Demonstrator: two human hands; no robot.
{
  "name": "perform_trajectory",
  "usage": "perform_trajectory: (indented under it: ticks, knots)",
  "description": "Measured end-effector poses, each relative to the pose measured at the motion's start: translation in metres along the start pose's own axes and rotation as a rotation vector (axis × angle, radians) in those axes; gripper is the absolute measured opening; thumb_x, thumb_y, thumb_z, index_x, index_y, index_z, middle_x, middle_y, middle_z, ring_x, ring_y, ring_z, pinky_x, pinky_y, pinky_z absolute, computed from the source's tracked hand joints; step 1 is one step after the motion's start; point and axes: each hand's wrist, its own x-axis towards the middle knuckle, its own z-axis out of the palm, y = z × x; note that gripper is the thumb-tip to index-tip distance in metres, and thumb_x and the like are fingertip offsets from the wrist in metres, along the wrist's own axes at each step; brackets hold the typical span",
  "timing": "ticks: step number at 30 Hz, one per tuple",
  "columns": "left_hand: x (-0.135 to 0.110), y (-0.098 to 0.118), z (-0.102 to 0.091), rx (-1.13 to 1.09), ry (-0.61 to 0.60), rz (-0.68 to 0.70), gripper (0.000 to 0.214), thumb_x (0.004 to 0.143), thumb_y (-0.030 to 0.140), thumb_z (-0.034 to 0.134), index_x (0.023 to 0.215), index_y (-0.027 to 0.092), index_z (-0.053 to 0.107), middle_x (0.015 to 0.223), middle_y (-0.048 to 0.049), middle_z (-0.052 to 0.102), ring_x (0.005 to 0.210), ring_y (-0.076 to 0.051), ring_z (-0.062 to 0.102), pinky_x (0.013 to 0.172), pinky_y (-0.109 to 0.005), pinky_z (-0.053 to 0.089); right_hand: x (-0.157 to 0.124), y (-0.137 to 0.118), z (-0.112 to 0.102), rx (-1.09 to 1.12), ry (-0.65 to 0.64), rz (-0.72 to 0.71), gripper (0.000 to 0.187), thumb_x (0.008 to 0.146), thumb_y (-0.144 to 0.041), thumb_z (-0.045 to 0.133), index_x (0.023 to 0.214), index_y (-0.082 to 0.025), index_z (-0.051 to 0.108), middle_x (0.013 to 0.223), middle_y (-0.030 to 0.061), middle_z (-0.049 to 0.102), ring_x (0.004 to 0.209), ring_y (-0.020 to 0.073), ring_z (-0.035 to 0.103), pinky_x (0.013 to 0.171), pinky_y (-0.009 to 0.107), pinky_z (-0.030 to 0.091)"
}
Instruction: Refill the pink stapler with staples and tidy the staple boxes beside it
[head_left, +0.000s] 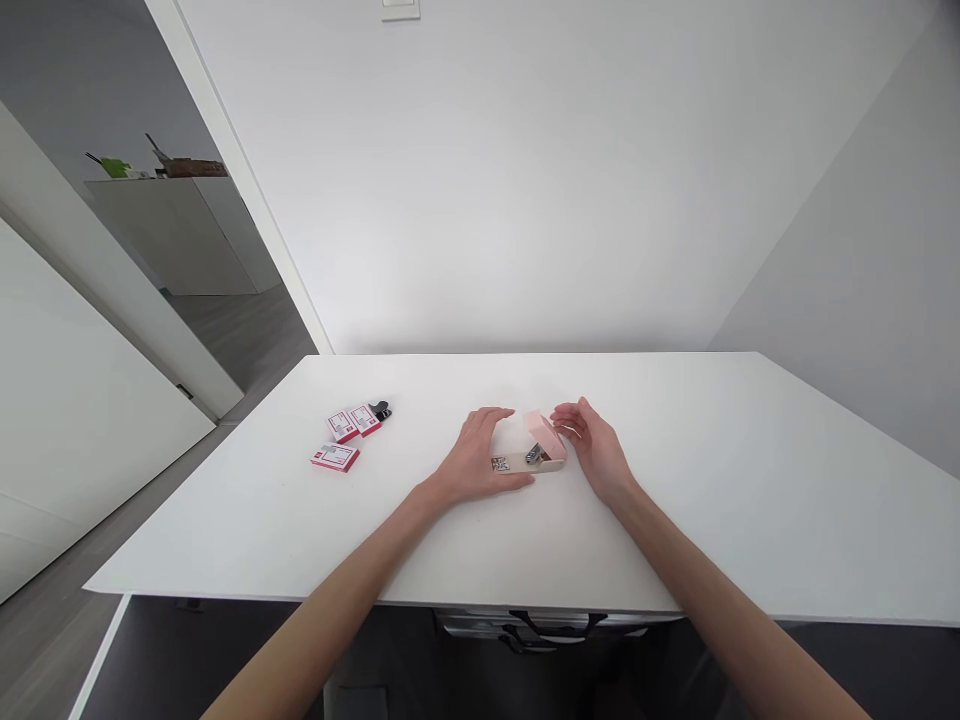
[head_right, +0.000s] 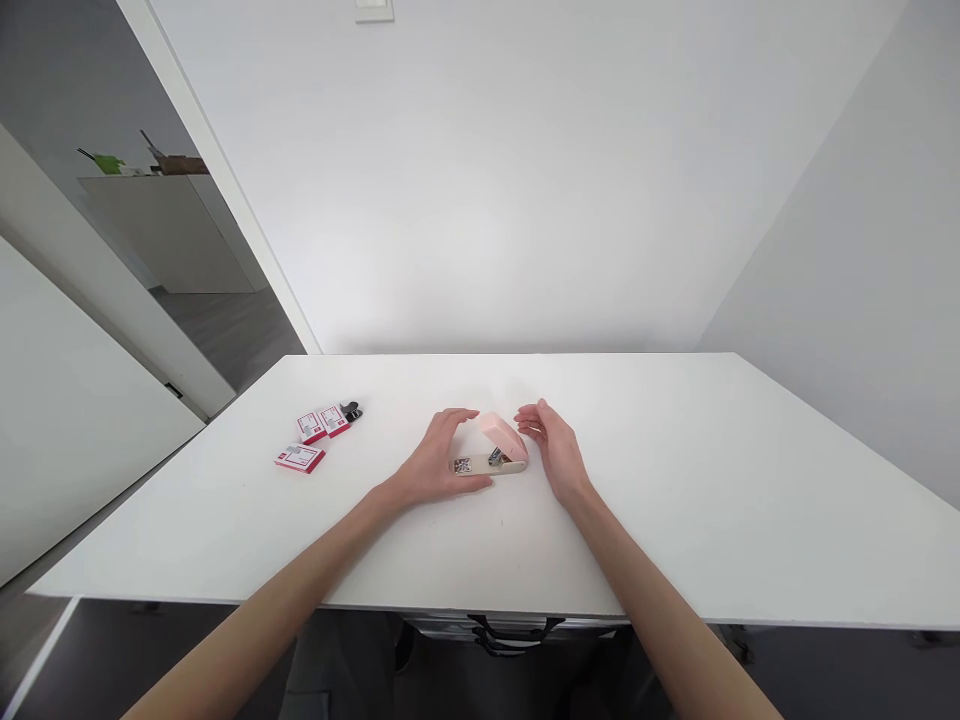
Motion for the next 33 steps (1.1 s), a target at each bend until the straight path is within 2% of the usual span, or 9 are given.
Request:
perform_trajectory:
  ticks: [3, 7, 10, 12, 15, 21, 26, 31, 33]
  knots:
    - [-0.032, -0.006, -0.015, 0.135, 0.041, -0.064, 0.094, 0.073, 0.052, 0.085, 0.152, 0.029, 0.038, 0.155, -0.0144, 0.040, 0.147, -0.037, 0.035, 0.119, -0.057, 0.037, 0.001, 0.001, -0.002, -0.003, 0.028, 0.003, 0.045, 0.093, -0.069, 0.061, 0.091, -0.026, 0.075, 0.108, 0.0083, 0.070, 0.108, 0.0277, 0.064, 0.105, 0.046, 0.052]
    - [-0.085, -0.022, -0.052, 0.420, 0.332, -0.248, 0.066, 0.088, 0.049, 0.070, 0.145, 0.026, 0.044, 0.149, -0.0145, 0.044, 0.144, -0.036, 0.038, 0.120, -0.060, 0.032, 0.002, 0.003, -0.005, -0.021, 0.049, 0.014, 0.046, 0.091, -0.071, 0.061, 0.091, -0.026, 0.075, 0.109, 0.0083, 0.072, 0.108, 0.0273, 0.065, 0.100, 0.044, 0.055]
    - [-0.118, -0.037, -0.085, 0.632, 0.535, -0.472, 0.066, 0.088, 0.053, 0.065, 0.142, 0.020, 0.049, 0.149, -0.0186, 0.043, 0.141, -0.041, 0.039, 0.118, -0.064, 0.031, 0.004, 0.006, -0.006, -0.028, 0.070, 0.025, 0.048, 0.089, -0.072, 0.063, 0.091, -0.026, 0.075, 0.108, 0.0074, 0.073, 0.106, 0.0258, 0.067, 0.097, 0.040, 0.056]
    - [-0.132, -0.046, -0.102, 0.667, 0.547, -0.621, 0.074, 0.087, 0.059, 0.061, 0.145, 0.015, 0.047, 0.151, -0.0221, 0.043, 0.143, -0.044, 0.037, 0.115, -0.064, 0.033, 0.005, 0.007, -0.006, -0.007, 0.083, 0.033, 0.048, 0.087, -0.072, 0.065, 0.090, -0.025, 0.075, 0.106, 0.0064, 0.074, 0.103, 0.0240, 0.068, 0.094, 0.037, 0.056]
    - [-0.143, -0.055, -0.116, 0.593, 0.491, -0.729, 0.081, 0.087, 0.064, 0.055, 0.146, 0.010, 0.044, 0.149, -0.0243, 0.051, 0.141, -0.044, 0.043, 0.115, -0.060, 0.036, 0.005, 0.007, -0.006, 0.061, 0.074, 0.053, 0.046, 0.085, -0.069, 0.070, 0.090, -0.023, 0.076, 0.102, 0.0055, 0.074, 0.100, 0.0217, 0.068, 0.093, 0.033, 0.057]
    - [-0.146, -0.040, -0.113, 0.561, 0.455, -0.721, 0.078, 0.090, 0.064, 0.051, 0.148, 0.011, 0.044, 0.145, -0.0210, 0.059, 0.134, -0.042, 0.054, 0.111, -0.058, 0.042, -0.002, 0.005, -0.010, 0.252, 0.154, 0.097, 0.033, 0.084, -0.055, 0.078, 0.090, -0.023, 0.075, 0.103, 0.0052, 0.073, 0.107, 0.0217, 0.068, 0.104, 0.035, 0.058]
    - [-0.156, -0.016, -0.098, 0.498, 0.529, -0.535, 0.072, 0.089, 0.065, 0.058, 0.142, 0.017, 0.049, 0.137, -0.0171, 0.063, 0.127, -0.037, 0.059, 0.105, -0.053, 0.049, -0.034, 0.003, -0.028, 0.322, 0.299, 0.132, 0.018, 0.084, -0.038, 0.078, 0.091, -0.022, 0.073, 0.106, 0.0070, 0.072, 0.109, 0.0216, 0.069, 0.107, 0.035, 0.058]
    - [-0.151, 0.010, -0.073, 0.317, 0.547, -0.378, 0.062, 0.087, 0.056, 0.071, 0.136, 0.023, 0.053, 0.131, -0.0112, 0.065, 0.113, -0.029, 0.066, 0.098, -0.046, 0.055, -0.079, -0.002, -0.036, 0.133, 0.306, 0.094, 0.015, 0.084, -0.036, 0.074, 0.090, -0.022, 0.073, 0.106, 0.0066, 0.071, 0.106, 0.0232, 0.068, 0.104, 0.038, 0.057]
    - [-0.142, 0.022, -0.060, 0.238, 0.517, -0.343, 0.059, 0.086, 0.052, 0.074, 0.135, 0.024, 0.054, 0.131, -0.0097, 0.065, 0.110, -0.027, 0.067, 0.096, -0.044, 0.056, -0.093, -0.006, -0.029, -0.066, 0.207, 0.084, 0.016, 0.088, -0.040, 0.069, 0.090, -0.023, 0.071, 0.101, 0.0050, 0.071, 0.100, 0.0225, 0.066, 0.101, 0.039, 0.055]
